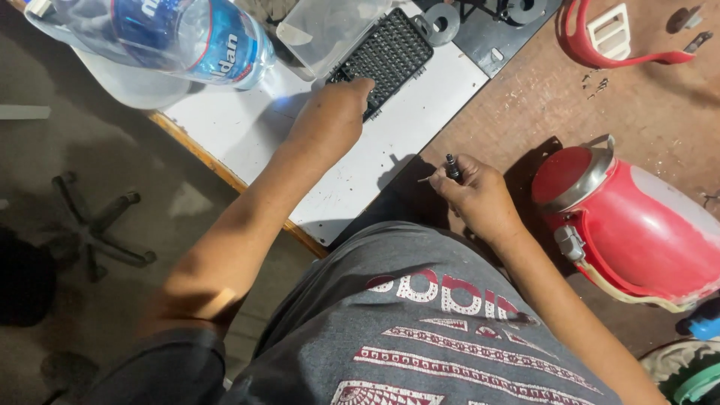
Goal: Dismantling the internal components of a red electric kettle using a screwdriver and an electric drill.
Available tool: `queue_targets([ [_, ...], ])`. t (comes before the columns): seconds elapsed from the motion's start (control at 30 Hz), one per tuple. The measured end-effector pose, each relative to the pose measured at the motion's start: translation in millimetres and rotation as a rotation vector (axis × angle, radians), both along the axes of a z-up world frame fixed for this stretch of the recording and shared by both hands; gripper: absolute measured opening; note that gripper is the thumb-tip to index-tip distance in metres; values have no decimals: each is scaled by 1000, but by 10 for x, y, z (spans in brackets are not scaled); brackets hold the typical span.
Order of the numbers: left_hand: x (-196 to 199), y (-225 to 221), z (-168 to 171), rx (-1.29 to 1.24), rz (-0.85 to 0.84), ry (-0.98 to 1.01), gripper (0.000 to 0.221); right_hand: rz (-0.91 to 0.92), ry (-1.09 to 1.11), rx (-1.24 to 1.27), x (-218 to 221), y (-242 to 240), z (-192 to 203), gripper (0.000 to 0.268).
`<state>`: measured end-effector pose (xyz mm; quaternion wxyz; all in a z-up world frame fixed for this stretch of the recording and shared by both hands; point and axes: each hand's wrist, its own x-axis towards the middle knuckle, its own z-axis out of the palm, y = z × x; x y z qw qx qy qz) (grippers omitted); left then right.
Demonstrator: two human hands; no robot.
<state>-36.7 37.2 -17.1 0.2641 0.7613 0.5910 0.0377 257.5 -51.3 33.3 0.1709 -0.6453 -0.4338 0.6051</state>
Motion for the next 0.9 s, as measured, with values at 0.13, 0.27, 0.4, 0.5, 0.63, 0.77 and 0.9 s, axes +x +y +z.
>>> queue_targets([
  [0.13, -83, -13, -306, 14, 6, -24, 16, 50, -48, -58, -8, -10, 82, 11],
  [0.27, -52, -11, -395, 249, -65, -66, 38, 76, -67, -110, -6, -38, 104, 23],
  [0.4, -97, 28, -710, 412, -96, -73, 44, 76, -60, -77, 18, -68, 77, 25],
  [0.5, -122, 29, -809, 470, -36, -96, 22, 66, -56, -83, 37, -79, 81, 24],
  [0.63, -74, 35, -850, 591, -37, -15, 32, 79, -86, -53, 61, -96, 77, 25],
  [0.77, -7, 78, -930, 649, -67, 63, 42, 73, -71, -41, 74, -112, 56, 27],
  [0.9, 23, -14, -485, 531, -17, 5, 44, 16, 7, -58, 105, -123, 150, 22],
])
